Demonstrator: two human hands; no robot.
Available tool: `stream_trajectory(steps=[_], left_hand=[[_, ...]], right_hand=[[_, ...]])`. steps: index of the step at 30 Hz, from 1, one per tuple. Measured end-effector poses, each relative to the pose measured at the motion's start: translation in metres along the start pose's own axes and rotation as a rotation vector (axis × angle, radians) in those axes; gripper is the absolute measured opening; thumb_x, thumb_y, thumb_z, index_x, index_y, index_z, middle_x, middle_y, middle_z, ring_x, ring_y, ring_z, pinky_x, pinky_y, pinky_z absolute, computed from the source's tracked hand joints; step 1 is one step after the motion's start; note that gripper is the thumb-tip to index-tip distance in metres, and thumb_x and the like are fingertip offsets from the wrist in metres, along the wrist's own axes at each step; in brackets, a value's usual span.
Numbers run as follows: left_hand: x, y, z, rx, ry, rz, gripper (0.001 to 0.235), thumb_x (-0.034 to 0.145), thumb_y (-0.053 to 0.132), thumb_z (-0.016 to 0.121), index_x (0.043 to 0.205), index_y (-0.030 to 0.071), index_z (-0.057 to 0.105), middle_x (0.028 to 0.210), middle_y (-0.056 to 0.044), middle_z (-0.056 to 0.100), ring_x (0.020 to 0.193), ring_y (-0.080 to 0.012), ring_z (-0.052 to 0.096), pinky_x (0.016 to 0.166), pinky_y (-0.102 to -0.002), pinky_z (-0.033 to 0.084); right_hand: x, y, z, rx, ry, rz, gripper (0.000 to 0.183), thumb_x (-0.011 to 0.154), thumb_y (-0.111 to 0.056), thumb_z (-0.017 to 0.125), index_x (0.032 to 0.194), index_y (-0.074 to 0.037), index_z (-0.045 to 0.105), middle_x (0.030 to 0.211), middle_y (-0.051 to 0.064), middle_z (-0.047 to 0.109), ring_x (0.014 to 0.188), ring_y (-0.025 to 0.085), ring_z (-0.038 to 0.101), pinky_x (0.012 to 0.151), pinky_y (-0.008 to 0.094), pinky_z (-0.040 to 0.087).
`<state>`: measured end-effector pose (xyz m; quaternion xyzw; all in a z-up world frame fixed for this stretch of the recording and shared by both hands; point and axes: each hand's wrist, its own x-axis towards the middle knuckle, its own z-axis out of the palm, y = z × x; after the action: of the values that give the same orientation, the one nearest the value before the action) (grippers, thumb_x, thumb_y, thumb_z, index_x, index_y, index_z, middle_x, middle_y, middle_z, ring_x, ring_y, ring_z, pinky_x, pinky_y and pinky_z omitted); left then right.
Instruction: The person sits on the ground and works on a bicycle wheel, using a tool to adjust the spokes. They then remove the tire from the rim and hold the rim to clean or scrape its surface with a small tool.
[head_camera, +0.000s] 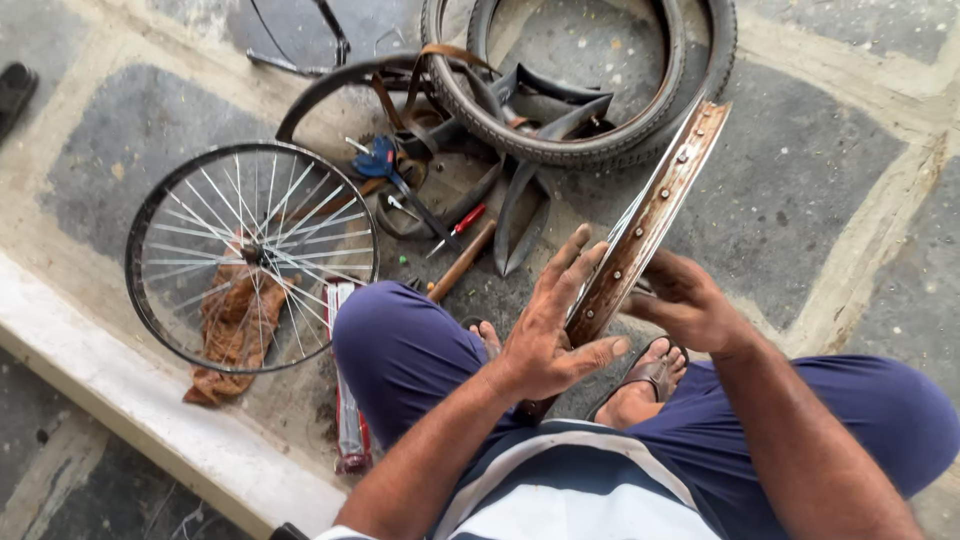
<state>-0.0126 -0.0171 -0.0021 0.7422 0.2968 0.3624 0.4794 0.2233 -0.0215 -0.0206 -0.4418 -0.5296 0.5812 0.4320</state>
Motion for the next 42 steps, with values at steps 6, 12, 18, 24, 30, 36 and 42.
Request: stream_trajectory(steps=[6,12,18,24,30,36,42], left_hand=[[0.001,-0.001,0.001,0.063,0.034,-0.045,0.093,0.091,0.039,0.076,0.166,0.007,0.031,0.176,-0.021,0.026,0.164,-0.0397,0.030,0.134,-0.052,0.030],[-0.002,0.000,-0.002,0.048,0.013,-0.033,0.097,0.091,0.043,0.076,0.166,0.006,0.027,0.175,-0.022,0.025,0.165,-0.0412,0.026,0.135,-0.053,0.026],[-0.004,-0.005,-0.001,0.038,0.007,-0.036,0.098,0.092,0.048,0.076,0.167,0.008,0.026,0.176,-0.023,0.023,0.165,-0.0410,0.025,0.136,-0.053,0.026],[-0.005,-0.004,0.002,0.037,0.031,-0.065,0.101,0.090,0.044,0.078,0.166,0.005,0.025,0.175,-0.023,0.024,0.164,-0.0404,0.026,0.134,-0.052,0.026],[-0.002,0.002,-0.002,-0.012,0.047,-0.055,0.100,0.092,0.043,0.076,0.166,0.001,0.024,0.174,-0.025,0.029,0.164,-0.0403,0.032,0.134,-0.050,0.029],[0.066,0.014,-0.014,0.048,-0.055,-0.097,0.111,0.081,0.039,0.081,0.163,-0.004,0.021,0.161,-0.032,0.039,0.150,-0.0413,0.043,0.123,-0.046,0.035],[0.085,0.023,-0.008,-0.082,-0.143,-0.308,0.110,0.071,0.025,0.069,0.168,0.005,0.020,0.132,-0.029,0.067,0.116,-0.0379,0.069,0.103,-0.042,0.054]], right_hand=[[0.009,-0.002,0.047,-0.988,0.620,-0.595,0.034,0.072,-0.017,0.082,0.097,-0.005,0.062,0.093,0.013,0.068,0.099,0.032,0.067,0.087,0.045,0.048],[-0.003,0.021,0.034,-0.608,0.443,-0.198,0.028,0.088,-0.008,0.072,0.115,-0.002,0.069,0.103,0.011,0.076,0.099,0.026,0.070,0.089,0.038,0.055],[-0.010,0.019,0.003,0.331,0.045,0.063,0.043,0.095,0.002,0.060,0.138,0.000,0.061,0.133,0.012,0.069,0.124,0.019,0.064,0.106,0.032,0.053],[0.003,-0.015,0.015,-0.298,0.103,0.077,0.041,0.077,-0.008,0.081,0.115,-0.003,0.068,0.111,0.008,0.075,0.104,0.019,0.072,0.089,0.034,0.059],[0.005,0.016,0.053,-0.881,0.666,-0.493,0.035,0.070,-0.003,0.082,0.102,0.000,0.068,0.095,0.014,0.070,0.090,0.026,0.065,0.085,0.037,0.052],[-0.008,0.078,0.018,0.221,0.198,-0.314,0.016,0.101,-0.003,0.065,0.115,0.003,0.065,0.106,0.007,0.070,0.099,0.015,0.065,0.088,0.030,0.055],[-0.013,0.077,0.017,0.612,0.069,-0.251,0.015,0.105,-0.002,0.063,0.118,0.005,0.067,0.114,0.013,0.069,0.106,0.019,0.066,0.096,0.032,0.055]])
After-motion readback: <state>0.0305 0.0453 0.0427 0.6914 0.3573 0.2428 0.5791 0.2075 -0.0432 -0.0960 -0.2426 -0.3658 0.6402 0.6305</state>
